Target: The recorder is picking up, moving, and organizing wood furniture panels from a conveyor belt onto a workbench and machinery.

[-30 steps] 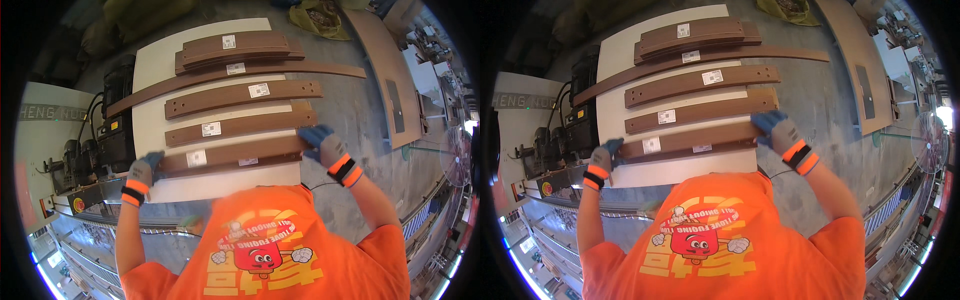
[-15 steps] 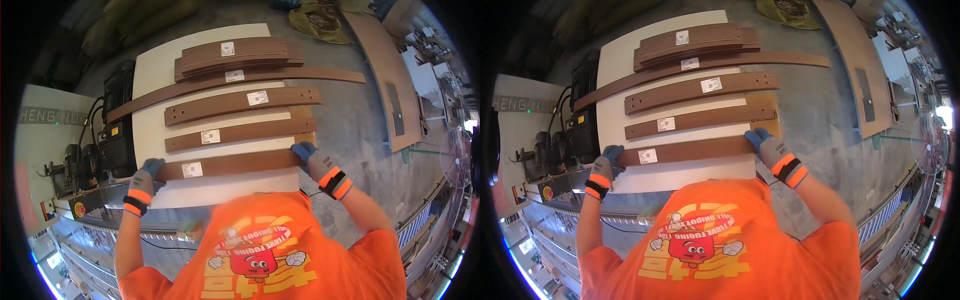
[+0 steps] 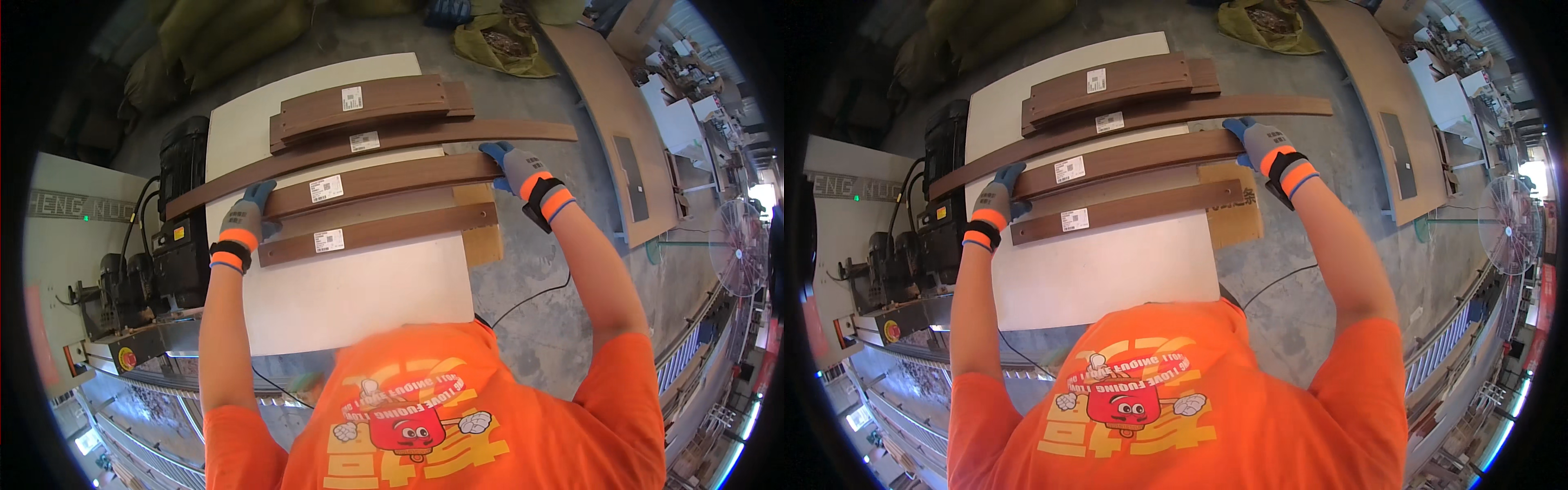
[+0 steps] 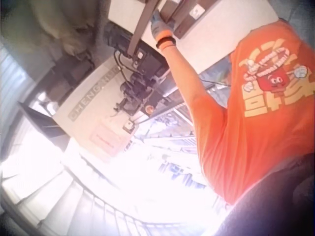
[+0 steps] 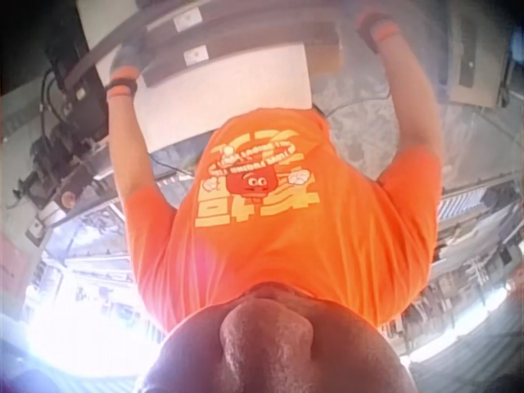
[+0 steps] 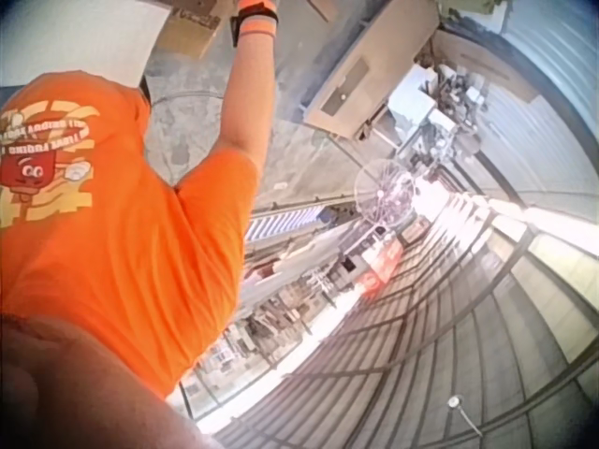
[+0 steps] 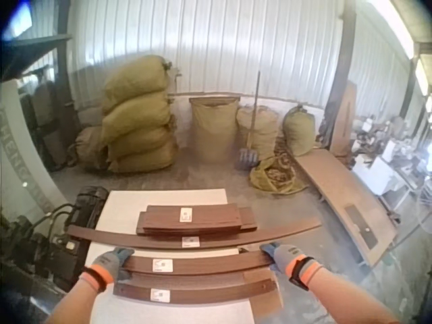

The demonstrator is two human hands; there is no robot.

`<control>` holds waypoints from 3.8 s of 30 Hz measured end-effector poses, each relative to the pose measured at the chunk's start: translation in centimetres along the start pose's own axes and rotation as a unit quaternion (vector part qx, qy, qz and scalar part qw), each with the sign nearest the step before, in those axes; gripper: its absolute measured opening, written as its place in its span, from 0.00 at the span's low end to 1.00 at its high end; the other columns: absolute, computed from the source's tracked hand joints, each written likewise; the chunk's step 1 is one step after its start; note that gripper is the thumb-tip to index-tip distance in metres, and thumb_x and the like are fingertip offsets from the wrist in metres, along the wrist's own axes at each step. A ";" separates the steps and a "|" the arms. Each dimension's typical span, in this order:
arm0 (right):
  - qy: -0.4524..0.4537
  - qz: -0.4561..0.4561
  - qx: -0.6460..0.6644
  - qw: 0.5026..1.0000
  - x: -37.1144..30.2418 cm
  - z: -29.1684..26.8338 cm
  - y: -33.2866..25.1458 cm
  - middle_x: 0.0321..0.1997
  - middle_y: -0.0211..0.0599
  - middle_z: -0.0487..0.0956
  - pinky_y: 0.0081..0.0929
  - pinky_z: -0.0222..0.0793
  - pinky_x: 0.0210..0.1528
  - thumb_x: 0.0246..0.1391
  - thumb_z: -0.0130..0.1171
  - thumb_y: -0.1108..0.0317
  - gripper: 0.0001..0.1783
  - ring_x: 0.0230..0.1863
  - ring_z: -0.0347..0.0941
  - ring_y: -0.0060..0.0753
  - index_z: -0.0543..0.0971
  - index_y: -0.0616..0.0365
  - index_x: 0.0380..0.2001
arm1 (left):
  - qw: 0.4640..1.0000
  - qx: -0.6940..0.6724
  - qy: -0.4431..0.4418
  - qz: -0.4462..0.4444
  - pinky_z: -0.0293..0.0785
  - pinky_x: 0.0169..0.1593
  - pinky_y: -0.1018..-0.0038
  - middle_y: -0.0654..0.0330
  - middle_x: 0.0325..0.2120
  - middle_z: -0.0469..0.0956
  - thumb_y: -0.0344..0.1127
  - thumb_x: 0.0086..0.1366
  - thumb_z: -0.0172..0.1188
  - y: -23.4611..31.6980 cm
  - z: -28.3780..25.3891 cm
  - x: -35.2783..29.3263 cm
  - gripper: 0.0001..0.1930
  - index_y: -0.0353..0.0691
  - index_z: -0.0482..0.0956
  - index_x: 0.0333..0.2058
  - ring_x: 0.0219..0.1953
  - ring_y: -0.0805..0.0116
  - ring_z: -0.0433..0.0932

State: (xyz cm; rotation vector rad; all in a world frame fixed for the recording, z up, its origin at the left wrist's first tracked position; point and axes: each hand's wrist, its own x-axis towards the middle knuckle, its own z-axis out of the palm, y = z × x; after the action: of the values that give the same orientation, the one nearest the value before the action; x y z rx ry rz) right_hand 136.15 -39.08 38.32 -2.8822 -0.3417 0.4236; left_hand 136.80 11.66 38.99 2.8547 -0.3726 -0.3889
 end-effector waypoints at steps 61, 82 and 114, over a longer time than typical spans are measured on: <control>0.056 0.012 -0.038 0.998 -1.0 -0.7 -0.4 0.56 0.47 0.70 0.42 0.67 0.55 0.45 0.62 0.75 0.31 0.53 0.69 0.53 0.68 0.55 0.55 | 0.998 0.043 -0.005 -0.034 0.75 0.48 0.66 0.52 0.49 0.72 0.27 0.48 0.69 0.9 -2.2 0.1 0.29 0.41 0.70 0.50 0.47 0.52 0.75; 0.024 -0.329 0.015 0.944 -11.2 13.9 -20.7 0.67 0.58 0.53 0.66 0.33 0.66 0.44 0.60 0.46 0.42 0.68 0.40 0.70 0.64 0.55 0.61 | 0.956 0.035 0.232 -0.174 0.47 0.67 0.54 0.49 0.60 0.63 0.41 0.63 0.47 12.0 16.9 -20.6 0.25 0.39 0.65 0.58 0.63 0.48 0.59; 0.127 -0.249 -0.106 0.954 -15.9 21.7 -22.4 0.71 0.50 0.50 0.51 0.38 0.70 0.55 0.50 0.53 0.37 0.72 0.42 0.55 0.56 0.52 0.66 | 0.572 -0.326 -0.117 -0.743 0.77 0.46 0.66 0.56 0.46 0.79 0.43 0.57 0.56 44.0 71.3 -81.6 0.15 0.48 0.82 0.42 0.47 0.56 0.79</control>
State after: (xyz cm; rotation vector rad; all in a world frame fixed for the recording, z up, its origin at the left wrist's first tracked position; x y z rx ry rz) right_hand 110.28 -18.10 27.34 -2.8486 -1.0864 -0.0768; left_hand 30.52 -20.81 2.54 1.6140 1.8367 -0.8589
